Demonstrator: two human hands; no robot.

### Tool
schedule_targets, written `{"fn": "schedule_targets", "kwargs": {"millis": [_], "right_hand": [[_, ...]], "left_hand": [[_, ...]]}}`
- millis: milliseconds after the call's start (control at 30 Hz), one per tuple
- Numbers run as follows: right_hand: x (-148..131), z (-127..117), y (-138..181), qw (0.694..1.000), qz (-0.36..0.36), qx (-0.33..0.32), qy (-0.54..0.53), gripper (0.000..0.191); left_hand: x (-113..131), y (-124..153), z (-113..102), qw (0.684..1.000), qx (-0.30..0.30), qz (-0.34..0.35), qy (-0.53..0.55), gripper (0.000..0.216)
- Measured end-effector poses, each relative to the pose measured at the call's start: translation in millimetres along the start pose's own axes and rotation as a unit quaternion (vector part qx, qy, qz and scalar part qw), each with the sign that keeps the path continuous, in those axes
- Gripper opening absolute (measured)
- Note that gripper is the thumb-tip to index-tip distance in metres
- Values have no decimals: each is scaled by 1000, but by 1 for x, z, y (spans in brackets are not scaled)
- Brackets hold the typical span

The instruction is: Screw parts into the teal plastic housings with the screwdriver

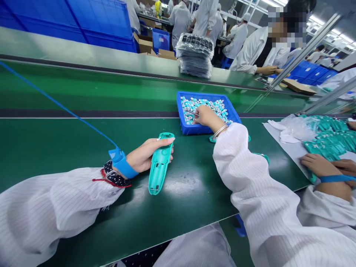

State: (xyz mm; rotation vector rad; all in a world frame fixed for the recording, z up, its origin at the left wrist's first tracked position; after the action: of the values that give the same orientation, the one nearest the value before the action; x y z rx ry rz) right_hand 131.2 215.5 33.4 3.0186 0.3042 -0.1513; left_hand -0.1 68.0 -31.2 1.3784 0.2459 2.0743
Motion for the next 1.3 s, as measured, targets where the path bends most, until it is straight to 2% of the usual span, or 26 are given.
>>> {"fn": "schedule_targets", "kwargs": {"millis": [133,367,467,600,700,733,767,833,900,967,1100,1300], "right_hand": [[10,3,0,1000,19,-10,-11,19],[3,0,6,998,-5,4,-55,10],[4,-7,7,996,-16,46,-78,12],[7,-32,18,984,-16,147,-105,7],[-2,-57,46,961,-39,221,-162,13],[-9,-62,59,950,-63,225,-205,15],[-17,-64,73,938,-90,210,-262,16],[-39,-54,99,908,-133,109,-383,18],[-57,-35,124,870,-132,-17,-474,21],[-67,-20,145,834,-110,-91,-532,22],[-71,-5,160,796,-76,-136,-584,24],[-69,7,162,790,-48,-137,-596,29]], "left_hand": [[-1,5,6,1000,-11,-11,4,22],[-5,6,9,999,-32,-18,-17,22],[-6,6,14,997,-68,-7,-37,27],[-10,10,25,990,-125,4,-62,37],[-10,16,32,984,-156,15,-90,40],[-9,18,34,980,-165,23,-108,40],[-8,20,37,976,-174,34,-130,38],[-6,25,42,965,-189,57,-175,35],[-3,30,47,955,-201,81,-202,33],[-1,34,50,950,-211,105,-208,29],[-3,38,52,945,-224,118,-208,20],[-9,40,53,946,-213,83,-229,20]]}}
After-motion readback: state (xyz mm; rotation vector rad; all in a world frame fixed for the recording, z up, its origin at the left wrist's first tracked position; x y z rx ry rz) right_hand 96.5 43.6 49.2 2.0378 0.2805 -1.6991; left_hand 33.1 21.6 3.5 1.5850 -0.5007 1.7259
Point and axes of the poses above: each hand's wrist, its own y-axis away from the middle knuckle, its own z-axis out of the palm, x = y × z, the point moved 10 cm from there along -y, towards the middle knuckle, and after that the axes turned 1 degree about -x, right-handed, at the moved point
